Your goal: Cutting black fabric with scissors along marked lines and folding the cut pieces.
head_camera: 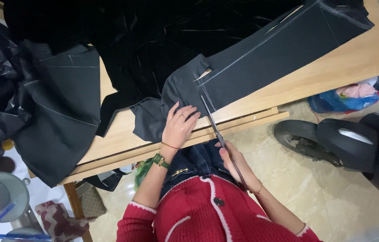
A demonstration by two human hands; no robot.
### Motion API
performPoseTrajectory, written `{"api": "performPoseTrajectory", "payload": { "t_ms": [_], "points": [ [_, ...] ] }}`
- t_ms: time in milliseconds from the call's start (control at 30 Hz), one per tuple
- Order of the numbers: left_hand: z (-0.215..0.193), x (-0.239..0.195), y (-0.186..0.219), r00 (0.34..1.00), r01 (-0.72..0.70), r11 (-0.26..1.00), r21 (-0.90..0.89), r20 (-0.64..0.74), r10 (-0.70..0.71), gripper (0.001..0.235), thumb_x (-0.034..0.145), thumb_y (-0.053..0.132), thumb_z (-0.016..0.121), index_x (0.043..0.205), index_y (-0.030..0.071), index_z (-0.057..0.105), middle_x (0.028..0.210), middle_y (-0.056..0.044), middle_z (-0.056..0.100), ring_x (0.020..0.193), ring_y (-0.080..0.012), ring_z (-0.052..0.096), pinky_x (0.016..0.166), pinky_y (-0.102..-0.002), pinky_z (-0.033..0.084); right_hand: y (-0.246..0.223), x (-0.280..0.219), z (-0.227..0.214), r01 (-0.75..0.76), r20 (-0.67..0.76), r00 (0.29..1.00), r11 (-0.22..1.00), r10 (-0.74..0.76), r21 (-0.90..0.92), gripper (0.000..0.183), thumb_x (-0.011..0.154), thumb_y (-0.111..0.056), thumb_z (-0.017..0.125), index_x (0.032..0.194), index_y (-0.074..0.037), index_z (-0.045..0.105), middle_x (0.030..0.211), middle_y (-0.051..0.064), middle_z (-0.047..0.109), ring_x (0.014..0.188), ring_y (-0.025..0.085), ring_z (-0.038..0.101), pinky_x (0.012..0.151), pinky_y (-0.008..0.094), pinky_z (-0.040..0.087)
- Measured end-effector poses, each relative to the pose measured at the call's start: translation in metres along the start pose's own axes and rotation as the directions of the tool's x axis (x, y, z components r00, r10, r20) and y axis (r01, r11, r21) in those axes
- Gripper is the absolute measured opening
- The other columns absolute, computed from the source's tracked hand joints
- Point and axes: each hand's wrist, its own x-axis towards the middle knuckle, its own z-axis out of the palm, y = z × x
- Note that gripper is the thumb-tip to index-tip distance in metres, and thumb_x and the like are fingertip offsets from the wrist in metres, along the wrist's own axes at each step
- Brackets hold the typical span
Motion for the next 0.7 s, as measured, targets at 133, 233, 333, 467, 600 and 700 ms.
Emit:
{"api": "performPoseTrajectory", "payload": {
  "t_ms": [133,233,333,467,600,700],
  "points": [
    [0.003,-0.002,-0.003,1.0,0.002,1.0,-0.01,0.003,-0.002,0.021,0.103,0.023,0.06,0.123,0.023,0.066,0.126,0.004,0.062,0.13,-0.014,0.057,0.125,-0.051,0.031,0.003,0.004,0.001,0.035,0.0,0.999,0.997,-0.035,0.065,0.056,0.105,-0.054,0.031,0.131,-0.013,0.058,0.067,0.0,0.049,0.051,0.01,0.048,0.048,0.024,0.04],
    [0.001,-0.001,-0.002,1.0,-0.006,1.0,-0.012,-0.027,0.006,0.018,0.102,0.02,0.062,0.12,0.021,0.066,0.123,0.004,0.063,0.127,-0.0136,0.059,0.124,-0.051,0.033,-0.011,0.007,0.001,0.007,-0.01,1.0,0.998,-0.006,0.055,0.06,0.103,-0.058,0.034,0.134,-0.013,0.057,0.076,0.005,0.053,0.069,0.013,0.056,0.062,0.027,0.054],
    [0.0,-0.001,-0.002,0.999,-0.017,1.0,-0.024,-0.048,0.015,0.017,0.102,0.02,0.062,0.118,0.021,0.067,0.122,0.004,0.064,0.126,-0.0138,0.06,0.124,-0.051,0.034,-0.028,0.012,-0.001,-0.007,-0.009,1.0,1.0,0.007,-0.01,0.061,0.103,-0.058,0.033,0.136,-0.012,0.056,0.086,0.01,0.058,0.083,0.018,0.061,0.075,0.034,0.06],
    [-0.002,0.0,-0.001,0.998,-0.027,0.999,-0.019,-0.058,0.025,0.017,0.102,0.02,0.062,0.118,0.021,0.067,0.122,0.004,0.065,0.125,-0.0136,0.061,0.123,-0.051,0.035,-0.026,0.025,-0.001,-0.003,0.008,1.0,0.997,0.004,-0.075,0.066,0.103,-0.061,0.03,0.14,-0.011,0.053,0.096,0.015,0.063,0.093,0.025,0.066,0.083,0.041,0.06],
    [-0.003,0.001,-0.001,0.997,-0.026,0.999,-0.023,-0.068,0.024,0.017,0.102,0.02,0.062,0.117,0.02,0.068,0.121,0.003,0.065,0.124,-0.014,0.061,0.123,-0.05,0.036,-0.016,0.033,0.001,0.021,-0.003,1.0,0.999,-0.021,-0.029,0.059,0.105,-0.057,0.032,0.132,-0.011,0.057,0.081,0.004,0.054,0.071,0.014,0.056,0.062,0.03,0.053],
    [-0.006,0.002,0.0,0.997,-0.026,0.999,-0.035,-0.074,0.024,0.017,0.102,0.019,0.062,0.117,0.02,0.069,0.12,0.003,0.066,0.124,-0.0147,0.062,0.122,-0.051,0.036,-0.022,0.033,0.0,0.035,-0.012,0.999,0.999,-0.035,0.023,0.054,0.106,-0.056,0.035,0.128,-0.011,0.058,0.076,0.0,0.05,0.063,0.009,0.051,0.056,0.024,0.048]
  ]
}}
